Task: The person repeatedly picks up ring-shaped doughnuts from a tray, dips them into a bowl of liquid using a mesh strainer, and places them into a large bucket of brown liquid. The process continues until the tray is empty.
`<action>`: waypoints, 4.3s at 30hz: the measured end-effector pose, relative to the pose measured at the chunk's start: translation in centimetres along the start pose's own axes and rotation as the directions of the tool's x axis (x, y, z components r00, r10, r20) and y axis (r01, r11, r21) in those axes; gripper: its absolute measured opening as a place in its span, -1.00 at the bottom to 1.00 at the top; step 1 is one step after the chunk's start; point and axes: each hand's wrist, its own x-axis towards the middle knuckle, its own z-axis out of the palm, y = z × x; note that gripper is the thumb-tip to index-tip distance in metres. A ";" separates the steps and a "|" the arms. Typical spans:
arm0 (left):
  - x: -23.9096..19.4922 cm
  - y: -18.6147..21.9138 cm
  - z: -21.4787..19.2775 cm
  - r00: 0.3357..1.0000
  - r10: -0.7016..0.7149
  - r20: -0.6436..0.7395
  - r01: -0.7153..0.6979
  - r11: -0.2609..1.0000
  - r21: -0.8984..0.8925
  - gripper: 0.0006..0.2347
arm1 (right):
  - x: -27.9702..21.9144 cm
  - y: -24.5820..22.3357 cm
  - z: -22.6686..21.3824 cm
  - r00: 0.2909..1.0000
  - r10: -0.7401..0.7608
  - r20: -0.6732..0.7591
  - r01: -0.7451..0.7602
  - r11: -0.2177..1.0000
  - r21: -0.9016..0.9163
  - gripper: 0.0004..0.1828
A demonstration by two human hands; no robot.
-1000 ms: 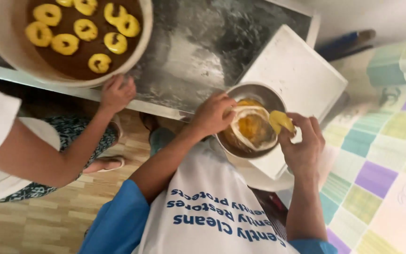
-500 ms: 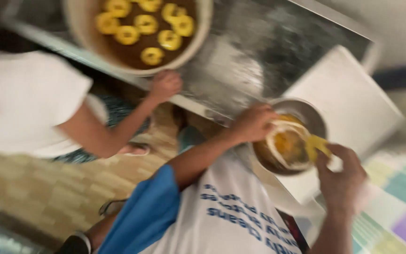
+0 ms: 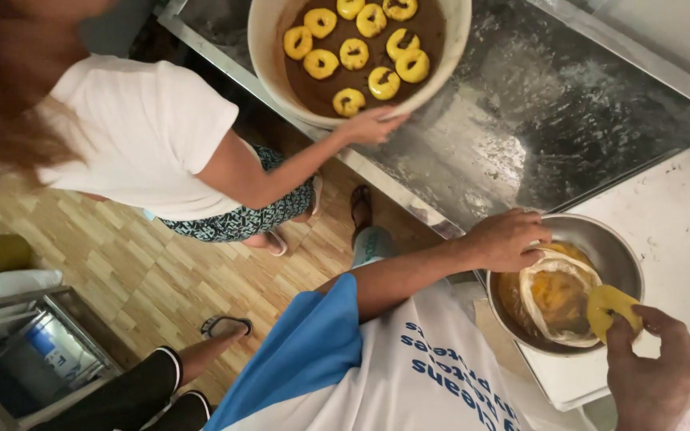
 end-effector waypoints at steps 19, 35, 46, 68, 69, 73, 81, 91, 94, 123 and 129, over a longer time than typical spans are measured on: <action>0.5 -1.6 2.0 0.997 0.065 -0.047 -0.065 0.998 0.015 -0.82 | 0.1 -0.7 0.1 1.000 0.025 0.010 -0.025 0.997 0.080 -0.77; -1.1 0.4 -1.1 0.997 0.059 -0.043 -0.059 0.998 -0.013 -0.88 | 0.5 -2.3 -0.1 0.997 0.020 -0.068 -0.011 0.992 0.124 -0.82; -2.2 0.3 -2.6 1.000 -0.005 -0.019 0.004 0.999 -0.034 -0.80 | 0.6 -2.5 1.2 0.995 0.100 0.023 -0.103 0.968 0.229 -0.77; -0.9 -3.0 -8.0 1.000 0.027 0.010 -0.027 1.000 -0.004 -0.83 | 0.3 -2.8 2.5 0.964 0.263 -0.026 -0.263 0.964 0.031 -0.77; -0.6 -3.0 -8.3 0.999 0.040 0.006 -0.040 0.999 -0.004 -0.83 | 0.6 -3.3 2.2 0.965 0.261 -0.037 -0.260 0.965 0.024 -0.77; -0.7 -2.4 -8.8 0.996 0.081 0.034 -0.081 0.996 -0.023 -0.85 | 0.5 -4.3 1.2 0.961 0.273 -0.049 -0.272 0.962 0.030 -0.81; -0.8 -2.0 -8.9 0.997 0.080 0.024 -0.080 0.997 0.009 -0.85 | 0.7 -5.8 0.8 0.944 0.325 -0.057 -0.323 0.946 0.039 -0.81; -1.4 -1.6 -9.1 0.997 0.048 0.057 -0.050 0.998 0.029 -0.81 | 0.8 -5.0 1.7 0.944 0.329 -0.030 -0.328 0.943 0.055 -0.80; -1.7 -1.6 -9.1 0.997 0.015 0.075 -0.016 1.000 0.013 -0.79 | 0.9 -4.9 1.8 0.957 0.286 -0.049 -0.282 0.956 0.076 -0.81; -1.3 -2.4 -8.6 0.999 0.046 0.005 -0.047 0.999 0.006 -0.82 | 1.4 -4.2 2.3 0.975 0.214 -0.061 -0.211 0.976 0.054 -0.80; -1.7 -2.2 -8.8 1.000 0.023 0.005 -0.023 1.000 0.005 -0.82 | 1.5 -4.4 2.3 0.971 0.232 -0.056 -0.229 0.972 0.056 -0.80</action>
